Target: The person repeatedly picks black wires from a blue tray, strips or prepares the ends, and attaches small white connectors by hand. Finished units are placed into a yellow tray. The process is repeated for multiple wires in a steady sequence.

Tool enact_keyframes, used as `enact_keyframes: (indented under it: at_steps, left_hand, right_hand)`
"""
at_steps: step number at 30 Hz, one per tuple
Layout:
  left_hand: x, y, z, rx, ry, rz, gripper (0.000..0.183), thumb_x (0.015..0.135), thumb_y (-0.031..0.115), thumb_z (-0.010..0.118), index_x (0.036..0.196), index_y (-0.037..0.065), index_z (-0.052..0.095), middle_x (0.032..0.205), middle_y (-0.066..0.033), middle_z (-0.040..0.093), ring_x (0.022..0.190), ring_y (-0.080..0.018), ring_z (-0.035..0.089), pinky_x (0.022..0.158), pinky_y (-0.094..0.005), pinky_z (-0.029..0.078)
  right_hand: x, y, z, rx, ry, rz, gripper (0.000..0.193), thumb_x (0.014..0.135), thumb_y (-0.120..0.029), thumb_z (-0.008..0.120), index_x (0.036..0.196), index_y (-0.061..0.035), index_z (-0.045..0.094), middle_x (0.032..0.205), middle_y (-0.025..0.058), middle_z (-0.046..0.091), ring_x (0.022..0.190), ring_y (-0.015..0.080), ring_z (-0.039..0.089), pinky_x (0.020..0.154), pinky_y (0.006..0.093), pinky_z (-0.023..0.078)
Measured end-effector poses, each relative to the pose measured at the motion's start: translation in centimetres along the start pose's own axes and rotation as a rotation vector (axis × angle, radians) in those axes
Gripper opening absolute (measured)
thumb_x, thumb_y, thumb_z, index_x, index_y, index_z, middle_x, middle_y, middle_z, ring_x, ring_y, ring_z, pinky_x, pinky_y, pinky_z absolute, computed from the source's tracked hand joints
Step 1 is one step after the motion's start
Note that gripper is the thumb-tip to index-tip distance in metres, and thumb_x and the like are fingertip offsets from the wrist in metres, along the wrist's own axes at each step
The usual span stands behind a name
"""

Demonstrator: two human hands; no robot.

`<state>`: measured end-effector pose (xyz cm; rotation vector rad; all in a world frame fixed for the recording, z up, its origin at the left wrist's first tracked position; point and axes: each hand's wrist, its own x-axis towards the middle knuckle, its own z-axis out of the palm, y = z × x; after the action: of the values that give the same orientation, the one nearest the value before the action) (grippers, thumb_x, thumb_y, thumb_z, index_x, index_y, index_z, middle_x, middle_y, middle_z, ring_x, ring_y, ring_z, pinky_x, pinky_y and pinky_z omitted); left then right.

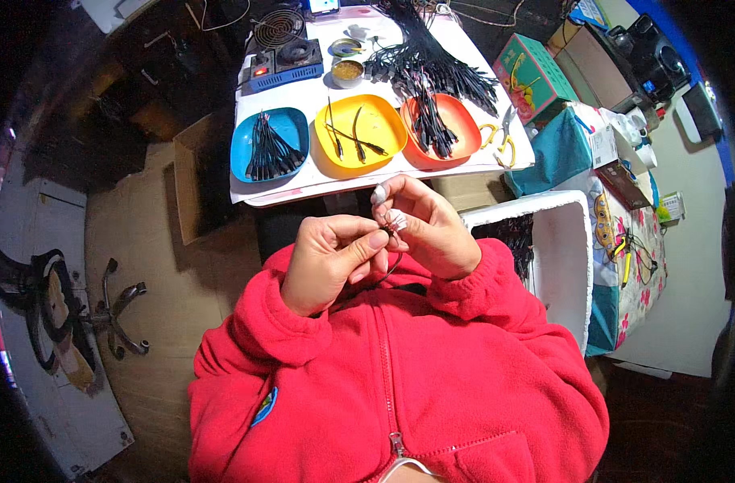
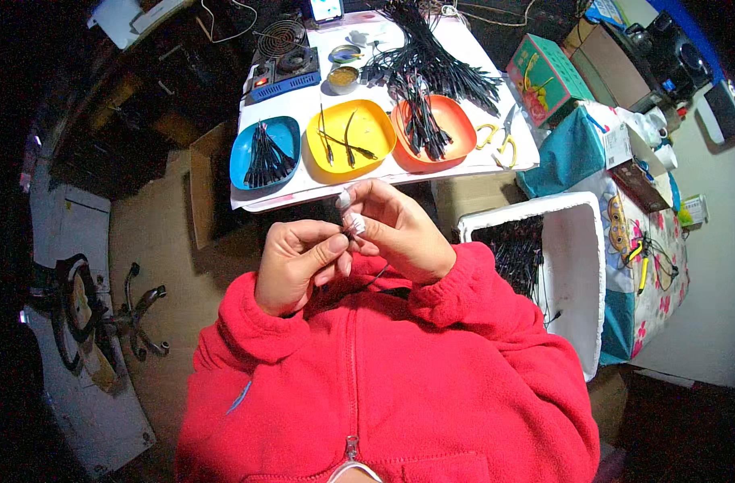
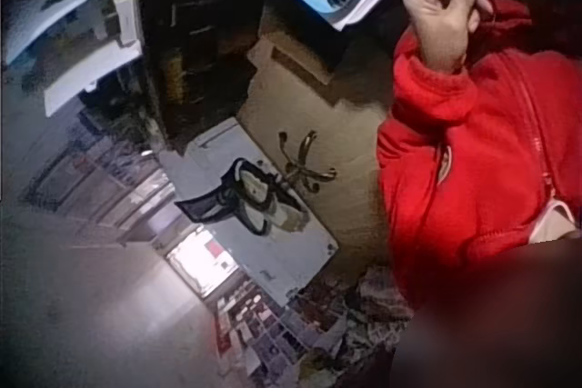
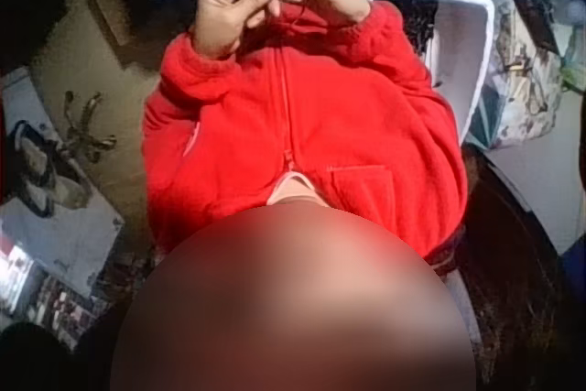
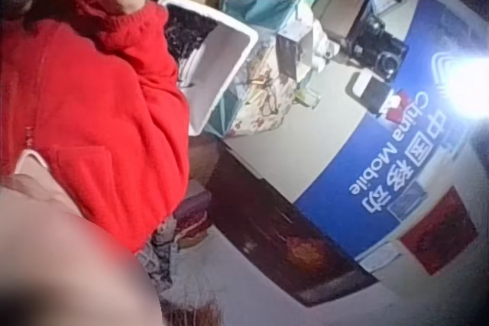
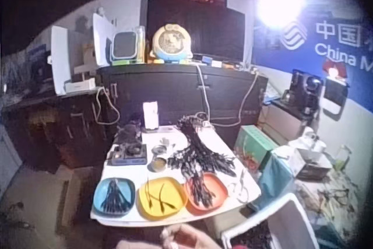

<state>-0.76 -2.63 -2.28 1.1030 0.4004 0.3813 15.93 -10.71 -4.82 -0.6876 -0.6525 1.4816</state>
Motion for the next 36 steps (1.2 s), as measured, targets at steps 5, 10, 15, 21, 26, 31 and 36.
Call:
enact_keyframes:
  at_steps: [5,10,15,21,26,31,36]
  left_hand:
    - [0.4,-0.1,-0.2,-0.051,0.029,0.023,0.015,0.093,0.005,0.057,0.096,-0.006,0.066,0.073,-0.0086,0.065,0.051,-0.0031,0.044,0.046,-0.0165,0.033]
    - [0.4,-0.2,-1.0,0.008,0.122,-0.008,0.015,0.093,0.008,0.058,0.094,-0.004,0.066,0.069,-0.0034,0.061,0.052,-0.0024,0.042,0.047,-0.0158,0.032]
    - [-0.2,-0.3,-0.6,0.068,0.092,0.026,0.015,0.093,0.009,0.058,0.094,-0.003,0.066,0.07,-0.002,0.061,0.054,-0.003,0.044,0.048,-0.0161,0.033]
    - [-0.7,-0.4,0.0,0.215,0.047,0.039,0.012,0.092,0.008,0.06,0.094,-0.002,0.067,0.071,0.0001,0.06,0.06,-0.0041,0.049,0.054,-0.0191,0.038]
    - [-1.2,-0.7,-0.2,0.258,0.014,-0.023,0.012,0.09,0.006,0.061,0.089,-0.004,0.067,0.072,-0.0014,0.061,0.062,-0.0052,0.049,0.057,-0.0198,0.039]
    - [-2.1,-0.4,-0.9,0.143,-0.017,-0.033,0.011,0.089,0.004,0.062,0.091,-0.006,0.067,0.07,-0.0008,0.06,0.062,-0.0042,0.05,0.057,-0.0184,0.042]
    - [-1.7,0.1,-0.9,0.152,-0.046,-0.129,0.012,0.09,0.006,0.062,0.092,-0.005,0.067,0.07,-0.0008,0.06,0.061,-0.0038,0.05,0.057,-0.0189,0.042]
  right_hand:
    - [0.4,1.5,0.6,-0.367,-0.009,0.022,0.03,0.084,0.002,0.062,0.11,-0.0029,0.047,0.089,-0.0015,0.053,0.082,0.0056,0.05,0.071,0.0215,0.045]
    - [0.5,1.4,0.6,-0.547,0.032,0.034,0.019,0.089,-0.002,0.059,0.107,0.0,0.052,0.095,0.0015,0.056,0.092,0.0087,0.054,0.082,0.0247,0.046]
    - [-0.7,-1.3,-0.2,-0.636,0.108,-0.147,0.018,0.098,-0.019,0.048,0.099,-0.002,0.053,0.086,0.0006,0.055,0.07,0.006,0.048,0.063,0.0201,0.04]
    - [-1.1,-0.5,1.7,-1.328,0.123,-0.457,0.022,0.091,-0.012,0.059,0.074,-0.0007,0.05,0.06,0.0127,0.047,0.051,0.0246,0.044,0.049,0.0315,0.038]
    - [-1.4,-0.3,0.8,-1.282,0.18,-0.554,0.022,0.093,-0.013,0.056,0.076,-0.0006,0.051,0.059,0.0119,0.045,0.05,0.0241,0.04,0.05,0.0326,0.038]
    - [-3.3,-2.5,-0.5,-1.128,0.304,-0.333,0.013,0.094,-0.01,0.055,0.087,0.0002,0.057,0.068,0.006,0.053,0.062,0.0117,0.05,0.059,0.0274,0.044]
    - [-4.0,-2.7,0.7,-1.407,-0.049,-0.655,0.037,0.072,-0.004,0.074,0.108,-0.0045,0.064,0.102,0.0106,0.06,0.089,0.0263,0.06,0.074,0.0327,0.05]
